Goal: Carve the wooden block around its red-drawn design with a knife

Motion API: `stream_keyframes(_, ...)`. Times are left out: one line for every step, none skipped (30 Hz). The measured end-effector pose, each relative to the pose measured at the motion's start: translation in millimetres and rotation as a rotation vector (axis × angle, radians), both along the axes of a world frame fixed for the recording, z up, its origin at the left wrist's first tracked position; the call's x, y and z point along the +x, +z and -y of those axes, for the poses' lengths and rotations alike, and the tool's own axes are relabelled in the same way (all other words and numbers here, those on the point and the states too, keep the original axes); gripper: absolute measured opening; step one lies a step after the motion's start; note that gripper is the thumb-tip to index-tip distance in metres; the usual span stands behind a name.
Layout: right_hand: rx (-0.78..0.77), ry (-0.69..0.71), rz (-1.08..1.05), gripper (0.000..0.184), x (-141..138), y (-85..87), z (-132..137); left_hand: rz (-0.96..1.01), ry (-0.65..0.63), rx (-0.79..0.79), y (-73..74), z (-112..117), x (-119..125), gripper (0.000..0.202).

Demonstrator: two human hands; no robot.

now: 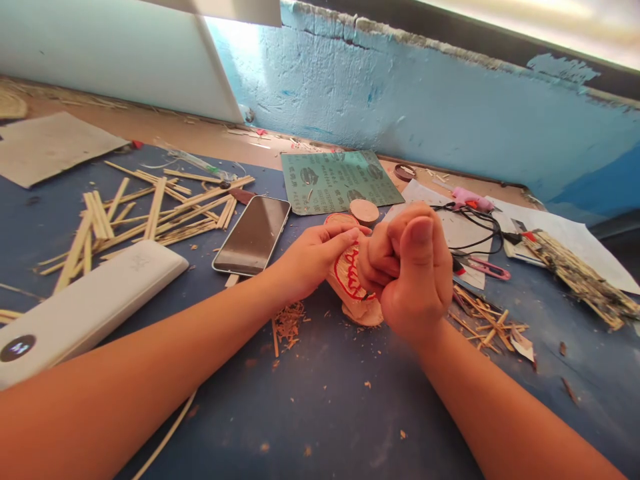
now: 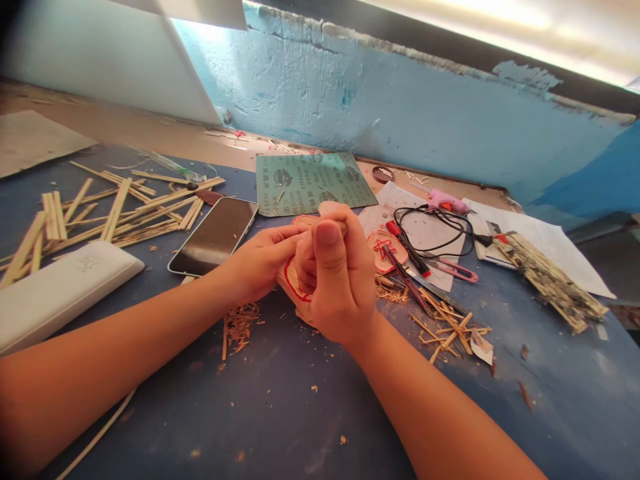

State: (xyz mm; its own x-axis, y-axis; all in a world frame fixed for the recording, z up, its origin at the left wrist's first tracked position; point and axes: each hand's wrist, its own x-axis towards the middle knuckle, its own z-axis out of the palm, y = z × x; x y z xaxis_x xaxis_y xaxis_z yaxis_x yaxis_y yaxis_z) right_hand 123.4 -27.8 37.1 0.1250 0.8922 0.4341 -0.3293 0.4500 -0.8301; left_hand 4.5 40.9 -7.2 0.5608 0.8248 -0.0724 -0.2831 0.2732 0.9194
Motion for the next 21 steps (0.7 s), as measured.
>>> stream_keyframes(0.012,0.003,0.014,0.03,-0.1,-0.9,0.0,0.001,-0.003,0.006,-0.2,-0.2,0.0,0.029)
stream_keyframes(0.014,0.009,0.025,0.03,0.1,-1.6,-0.5,0.006,-0.009,0.01,-0.5,-0.5,0.0,0.028)
stream_keyframes(0.006,0.016,0.029,0.031,0.7,-1.9,-1.6,0.012,-0.021,0.01,-1.0,-1.0,-0.1,0.027)
stream_keyframes(-0.012,0.023,0.029,0.033,1.5,-2.0,-2.9,0.014,-0.037,0.008,-1.8,-1.5,-0.4,0.027)
stream_keyframes(-0.036,0.03,0.026,0.036,2.5,-1.8,-4.5,0.014,-0.056,0.003,-2.6,-2.2,-0.7,0.028)
stream_keyframes(-0.056,0.038,0.02,0.038,3.4,-1.5,-6.0,0.012,-0.076,-0.001,-3.3,-2.7,-1.3,0.029)
stream_keyframes(-0.069,0.047,0.013,0.038,4.0,-1.3,-7.3,0.006,-0.09,0.002,-3.7,-3.2,-2.0,0.031)
stream_keyframes(-0.073,0.053,0.004,0.038,4.2,-1.3,-8.3,-0.008,-0.098,0.016,-3.6,-3.5,-3.0,0.031)
stream_keyframes(-0.069,0.059,-0.007,0.037,3.9,-1.7,-9.0,-0.033,-0.094,0.043,-2.9,-3.6,-4.1,0.032)
stream_keyframes(-0.065,0.066,-0.023,0.035,3.0,-2.4,-9.5,-0.07,-0.08,0.083,-1.7,-3.5,-5.3,0.032)
stream_keyframes(-0.063,0.071,-0.036,0.034,1.6,-3.4,-9.7,-0.117,-0.06,0.13,0.0,-3.2,-6.5,0.031)
stream_keyframes(-0.066,0.076,-0.042,0.033,0.0,-4.6,-10.0,-0.162,-0.037,0.182,1.7,-2.8,-7.5,0.029)
stream_keyframes(-0.074,0.074,-0.046,0.032,-1.7,-5.8,-10.1,-0.195,-0.02,0.231,3.4,-2.4,-8.4,0.025)
stream_keyframes(-0.091,0.069,-0.044,0.031,-3.1,-6.9,-10.3,-0.212,-0.011,0.274,4.6,-1.9,-8.9,0.021)
stream_keyframes(-0.113,0.065,-0.04,0.031,-4.1,-7.8,-10.5,-0.216,-0.012,0.309,5.4,-1.4,-9.2,0.019)
stream_keyframes(-0.132,0.061,-0.039,0.031,-4.5,-8.3,-10.8,-0.214,-0.022,0.335,5.7,-0.9,-9.2,0.019)
stream_keyframes(-0.148,0.061,-0.043,0.032,-4.5,-8.4,-11.0,-0.214,-0.04,0.353,5.5,-0.6,-9.0,0.02)
stream_keyframes(-0.158,0.063,-0.048,0.033,-4.1,-8.2,-11.2,-0.222,-0.059,0.363,5.1,-0.3,-8.7,0.021)
stream_keyframes(-0.168,0.063,-0.05,0.034,-3.5,-7.9,-11.5,-0.235,-0.074,0.366,4.5,0.0,-8.4,0.02)
stream_keyframes(-0.177,0.06,-0.046,0.035,-2.9,-7.7,-12.0,-0.247,-0.084,0.367,3.9,0.2,-8.0,0.019)
stream_keyframes(-0.19,0.053,-0.038,0.035,-2.4,-7.8,-12.6,-0.255,-0.091,0.365,3.4,0.4,-7.7,0.018)
